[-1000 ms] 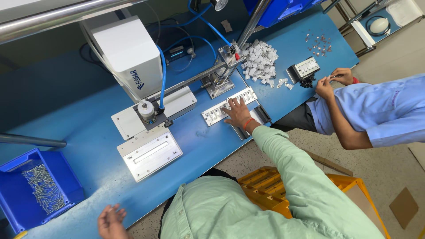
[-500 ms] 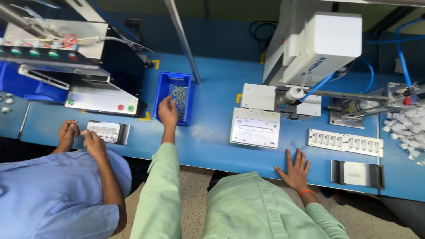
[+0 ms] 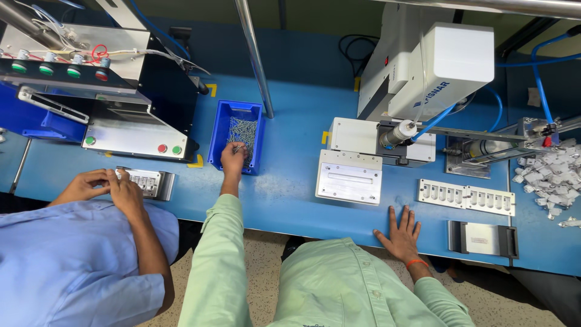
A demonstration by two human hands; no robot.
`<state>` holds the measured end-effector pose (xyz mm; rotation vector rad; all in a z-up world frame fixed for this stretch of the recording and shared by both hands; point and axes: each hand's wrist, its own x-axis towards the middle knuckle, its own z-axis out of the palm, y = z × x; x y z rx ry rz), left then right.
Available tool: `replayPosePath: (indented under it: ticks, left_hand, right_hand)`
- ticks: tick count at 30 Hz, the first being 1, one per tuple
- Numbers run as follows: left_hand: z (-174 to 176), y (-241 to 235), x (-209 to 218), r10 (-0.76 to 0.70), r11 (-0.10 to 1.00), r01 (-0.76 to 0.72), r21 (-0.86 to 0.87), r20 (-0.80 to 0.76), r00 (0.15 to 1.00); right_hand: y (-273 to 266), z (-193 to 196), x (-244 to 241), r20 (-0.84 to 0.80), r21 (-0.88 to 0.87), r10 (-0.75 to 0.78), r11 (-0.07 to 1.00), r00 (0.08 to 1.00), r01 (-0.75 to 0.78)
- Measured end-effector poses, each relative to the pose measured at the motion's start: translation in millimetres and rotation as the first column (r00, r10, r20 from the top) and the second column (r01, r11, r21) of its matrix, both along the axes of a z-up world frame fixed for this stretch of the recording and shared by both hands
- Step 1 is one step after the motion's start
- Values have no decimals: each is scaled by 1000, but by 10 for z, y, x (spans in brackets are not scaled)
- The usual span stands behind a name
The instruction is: The person assembles small electronic components by hand at a workstation. They pick up metallic pins from a blue bin, place them into white plastic housings, and use a machine to press the pins into the housings. The person then places the assembled units into a tray.
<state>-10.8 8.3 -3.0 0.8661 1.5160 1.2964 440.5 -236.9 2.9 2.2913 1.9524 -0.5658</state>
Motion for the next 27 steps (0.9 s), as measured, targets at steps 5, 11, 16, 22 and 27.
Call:
replayPosePath:
  ticks: [5,11,16,22,27]
  left_hand:
    - [-84,46,-154,53,994,4,-110,508,860]
    - [-38,-149,-156,73,997,-47,-57,676,733]
    - [213,-596,91,55,998,-15,-62,710,702]
    - [447,-1247,806,-142,975,219,-30,675,724]
    - [813,-1642,1432,-352,896,438,-75,480,803]
  right_hand:
    - [17,24,-9,-4,-16,-10,1000,1000,10]
    - [-1,-88,33,23,-49,-18,999,1000,19]
    - [11,-41,181,-13,-27,35,999,999,-35]
    - [97,717,-130,-635,242,59,962,770,126]
    - [275,1416,-509,-737,339,205,937,644,90]
